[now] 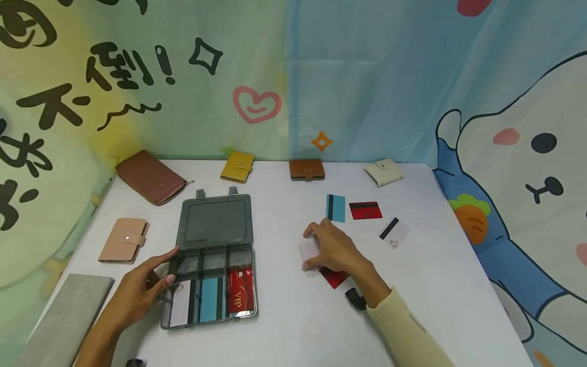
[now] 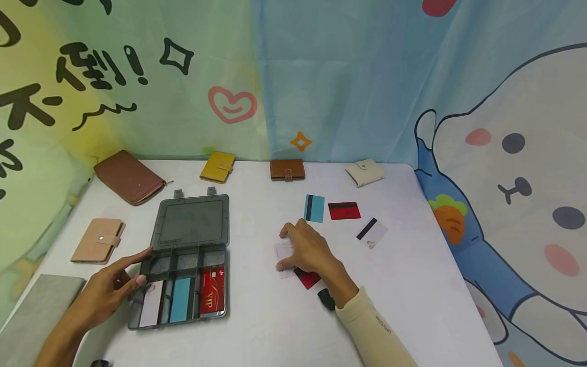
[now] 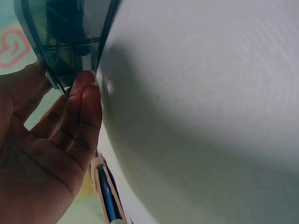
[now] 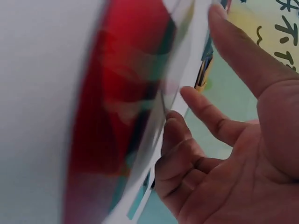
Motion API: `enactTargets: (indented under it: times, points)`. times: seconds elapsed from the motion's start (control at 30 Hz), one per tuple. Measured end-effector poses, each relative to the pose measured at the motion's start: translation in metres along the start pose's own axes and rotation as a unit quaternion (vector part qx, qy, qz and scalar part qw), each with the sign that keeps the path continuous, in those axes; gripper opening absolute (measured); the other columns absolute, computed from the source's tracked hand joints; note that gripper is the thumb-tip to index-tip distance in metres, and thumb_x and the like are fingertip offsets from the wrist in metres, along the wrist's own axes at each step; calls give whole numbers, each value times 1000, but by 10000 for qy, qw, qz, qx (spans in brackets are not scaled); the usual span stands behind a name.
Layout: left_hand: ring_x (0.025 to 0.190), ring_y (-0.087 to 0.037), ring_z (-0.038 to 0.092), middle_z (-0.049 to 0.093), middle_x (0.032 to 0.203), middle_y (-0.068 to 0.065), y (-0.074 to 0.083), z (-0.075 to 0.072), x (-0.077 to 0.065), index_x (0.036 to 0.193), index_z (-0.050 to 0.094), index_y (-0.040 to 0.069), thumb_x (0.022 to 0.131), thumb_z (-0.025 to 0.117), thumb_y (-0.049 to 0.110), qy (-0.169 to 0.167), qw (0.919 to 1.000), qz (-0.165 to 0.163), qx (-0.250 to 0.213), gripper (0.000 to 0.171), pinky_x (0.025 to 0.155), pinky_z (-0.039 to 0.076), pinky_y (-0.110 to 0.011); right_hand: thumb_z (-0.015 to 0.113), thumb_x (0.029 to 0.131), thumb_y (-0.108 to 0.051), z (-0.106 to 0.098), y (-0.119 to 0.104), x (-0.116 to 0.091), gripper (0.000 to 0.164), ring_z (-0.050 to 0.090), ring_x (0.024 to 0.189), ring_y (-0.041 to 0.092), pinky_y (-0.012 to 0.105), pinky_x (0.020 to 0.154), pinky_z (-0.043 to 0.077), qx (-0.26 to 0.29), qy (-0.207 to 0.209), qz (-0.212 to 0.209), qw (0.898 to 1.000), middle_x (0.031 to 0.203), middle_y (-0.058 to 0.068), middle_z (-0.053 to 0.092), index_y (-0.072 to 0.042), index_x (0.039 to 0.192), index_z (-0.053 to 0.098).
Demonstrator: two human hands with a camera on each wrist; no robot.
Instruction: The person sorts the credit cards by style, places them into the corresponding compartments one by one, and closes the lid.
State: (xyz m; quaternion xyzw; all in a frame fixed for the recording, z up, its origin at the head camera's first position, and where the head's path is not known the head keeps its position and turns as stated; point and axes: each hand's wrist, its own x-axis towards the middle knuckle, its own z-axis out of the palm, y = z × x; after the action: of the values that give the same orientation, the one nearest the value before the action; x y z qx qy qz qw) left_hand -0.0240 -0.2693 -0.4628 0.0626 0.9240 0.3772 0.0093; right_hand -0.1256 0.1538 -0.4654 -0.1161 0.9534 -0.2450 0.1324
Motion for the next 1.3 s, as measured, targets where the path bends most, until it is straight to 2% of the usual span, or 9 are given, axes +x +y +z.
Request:
enactTargets:
  times: [0.27,0.4,0.63,0.77,0.9,1.03,1.13,1.2,1.3]
  points:
    - [58,-4,46,53,91,-5,1,-1,0,149,48,25,92,71,12,-47,9999,-73,-62,62,46,40,-25,97,63,-26,6,-1,4,55,50,87,18,32,70,44,112,84,-144,9998,100,2,50,-20,101,59]
    - [59,-4,46,54,93,-5,1,-1,0,149,48,26,92,71,12,-50,9999,-133,-5,63,47,40,-25,92,71,-21,9,-8,7,44,53,87,17,31,70,47,646,146,-265,9975,99,-1,57,-23,99,57]
    - [58,-4,46,55,95,-6,2,0,1,149,48,25,92,71,11,-101,9998,-142,-22,63,47,40,-25,83,82,-22,12,-29,9,19,49,67,15,26,57,41,1780,261,-441,9827,101,-6,64,-30,94,70]
    - [59,-4,46,56,100,-6,3,-1,1,150,47,25,92,71,12,-96,9999,-138,30,63,48,40,-25,80,86,-23,9,-50,8,20,48,56,13,24,50,40,2607,-167,-698,9628,118,-4,63,-27,105,74]
    - [59,-4,45,56,99,-6,2,-1,0,150,47,24,92,70,12,-81,9999,-94,58,63,48,39,-24,78,87,-17,10,-75,6,32,57,55,22,33,54,50,3255,-870,-1148,9345,127,-1,60,-26,117,72]
    - [59,-5,45,53,95,-6,2,-1,0,150,47,26,93,70,13,-117,9998,-169,59,63,48,39,-25,76,88,-10,19,-100,5,40,64,62,31,41,65,58,3609,-1530,-1617,9056,104,6,70,-21,126,68]
    - [60,-5,45,53,95,-5,2,-1,1,150,47,27,93,70,15,-121,9996,-236,84,63,49,39,-25,72,90,-5,29,-117,6,41,69,64,26,46,67,59,3773,-1962,-1871,8855,81,14,71,-14,130,66]
    - [59,-5,45,53,93,-5,2,-1,1,150,47,26,93,70,15,-104,9996,-236,97,62,49,39,-25,71,91,-4,36,-127,7,42,70,65,22,47,67,59,3795,-2190,-1948,8775,74,16,71,-12,131,64]
    - [58,-4,46,53,89,-5,2,0,1,149,49,25,93,70,14,-83,9997,-193,80,61,48,40,-25,70,91,-4,45,-141,9,41,71,64,22,45,66,60,3690,-2421,-1981,8752,76,11,73,-11,131,64]
